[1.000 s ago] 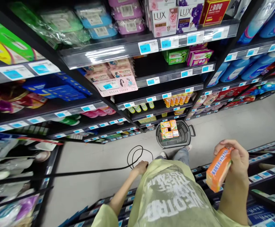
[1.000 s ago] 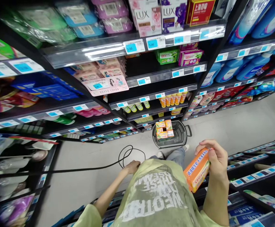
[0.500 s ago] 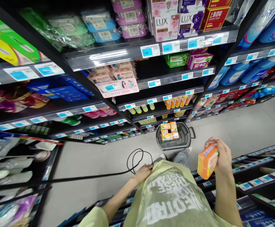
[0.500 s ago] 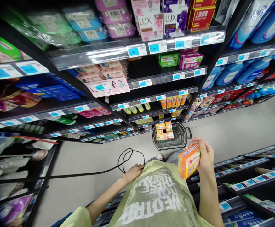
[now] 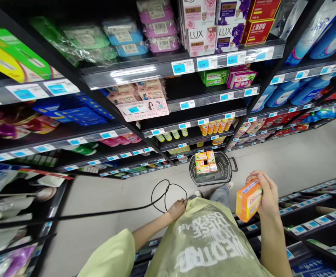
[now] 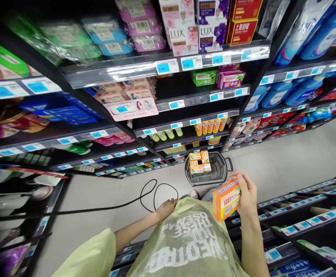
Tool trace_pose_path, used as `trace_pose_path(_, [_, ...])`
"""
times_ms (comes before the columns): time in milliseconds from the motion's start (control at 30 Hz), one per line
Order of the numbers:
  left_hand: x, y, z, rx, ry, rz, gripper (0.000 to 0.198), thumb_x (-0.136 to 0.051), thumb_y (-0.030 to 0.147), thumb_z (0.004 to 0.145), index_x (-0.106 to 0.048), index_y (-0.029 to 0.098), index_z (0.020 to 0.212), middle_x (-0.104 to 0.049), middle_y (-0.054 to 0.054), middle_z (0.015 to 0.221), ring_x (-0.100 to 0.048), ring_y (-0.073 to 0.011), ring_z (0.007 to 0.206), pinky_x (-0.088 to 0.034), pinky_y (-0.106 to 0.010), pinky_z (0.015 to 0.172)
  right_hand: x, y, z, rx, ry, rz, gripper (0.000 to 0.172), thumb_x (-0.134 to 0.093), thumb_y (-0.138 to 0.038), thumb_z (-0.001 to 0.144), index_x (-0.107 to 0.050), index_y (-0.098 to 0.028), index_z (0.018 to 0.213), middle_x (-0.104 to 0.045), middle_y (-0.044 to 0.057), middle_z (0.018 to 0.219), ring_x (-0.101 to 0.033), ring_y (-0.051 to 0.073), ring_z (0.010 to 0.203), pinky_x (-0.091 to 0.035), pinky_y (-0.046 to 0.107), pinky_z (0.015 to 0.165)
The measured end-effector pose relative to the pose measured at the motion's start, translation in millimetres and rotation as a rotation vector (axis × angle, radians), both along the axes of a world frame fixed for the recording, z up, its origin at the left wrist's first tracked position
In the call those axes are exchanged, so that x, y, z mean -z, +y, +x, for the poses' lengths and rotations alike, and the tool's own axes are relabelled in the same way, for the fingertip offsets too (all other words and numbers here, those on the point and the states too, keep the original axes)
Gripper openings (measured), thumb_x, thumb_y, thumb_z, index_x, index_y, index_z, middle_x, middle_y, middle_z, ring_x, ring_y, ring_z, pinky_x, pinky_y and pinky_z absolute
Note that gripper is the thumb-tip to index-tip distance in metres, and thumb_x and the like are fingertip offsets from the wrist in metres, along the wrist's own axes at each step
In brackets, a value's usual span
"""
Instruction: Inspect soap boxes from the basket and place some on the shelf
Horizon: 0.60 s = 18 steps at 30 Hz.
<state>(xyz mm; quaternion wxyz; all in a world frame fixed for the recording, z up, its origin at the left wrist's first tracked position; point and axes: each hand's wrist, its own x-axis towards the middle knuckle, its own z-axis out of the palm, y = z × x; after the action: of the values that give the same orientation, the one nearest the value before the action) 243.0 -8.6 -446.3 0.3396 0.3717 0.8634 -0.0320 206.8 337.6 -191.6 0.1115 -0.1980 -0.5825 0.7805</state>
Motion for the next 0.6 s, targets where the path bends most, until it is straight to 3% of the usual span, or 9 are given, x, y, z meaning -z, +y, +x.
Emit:
trace_pose_path(200, [-3.0,-3.7,0.7,0.049,-0.019,-0.041,0.027,-0.051,0.003,0.097,-0.075,0.009,0.108,-0.07,-0.022,0.115,-0.071,-0.0289,0.105,-0.059,-0.037,0.085,-1.5,-1.6,2.2,0.009,-0.014,0.013,0.031,-0.08,-0.048,0.085,-0.072,-0.019,0.083,-0.07,0.002,0.065,-0.064,0.015,0.052,-0.053,0.022,0.048])
trace_pose_path(333, [-5.2,-2.7,4.1,0.034,0.015,-0.083,0.029,-0.05,0.004,0.098,-0.077,0.01,0.108,-0.07,-0.023,0.116,-0.069,-0.0316,0.107,-0.06,-0.04,0.082,-4.7,-2.8,0.9,0.019,-0.028,0.009,0.03,-0.082,-0.048,0.083,-0.072,-0.019,0.082,-0.07,0.002,0.065,-0.064,0.015,0.052,-0.053,0.022,0.048])
trace_pose_path(500, [-6.3,-3.8,2.4,0.036,0.037,-0.052,0.027,-0.054,0.005,0.096,-0.08,0.012,0.102,-0.068,-0.023,0.119,-0.061,-0.036,0.118,-0.057,-0.043,0.083,-7.2,-3.7,-1.7,0.014,-0.033,0.018,0.03,-0.081,-0.048,0.082,-0.072,-0.02,0.082,-0.07,0.002,0.065,-0.064,0.015,0.051,-0.053,0.023,0.047])
trace_pose_path(600, [-5.8,-4.2,-2.4,0.043,0.055,-0.002,0.028,-0.056,0.004,0.094,-0.08,0.013,0.103,-0.063,-0.023,0.134,-0.055,-0.0361,0.129,-0.055,-0.046,0.092,-8.1,-5.4,-3.3,0.018,-0.034,0.028,0.03,-0.081,-0.048,0.082,-0.072,-0.019,0.082,-0.069,0.002,0.065,-0.063,0.014,0.051,-0.052,0.023,0.046])
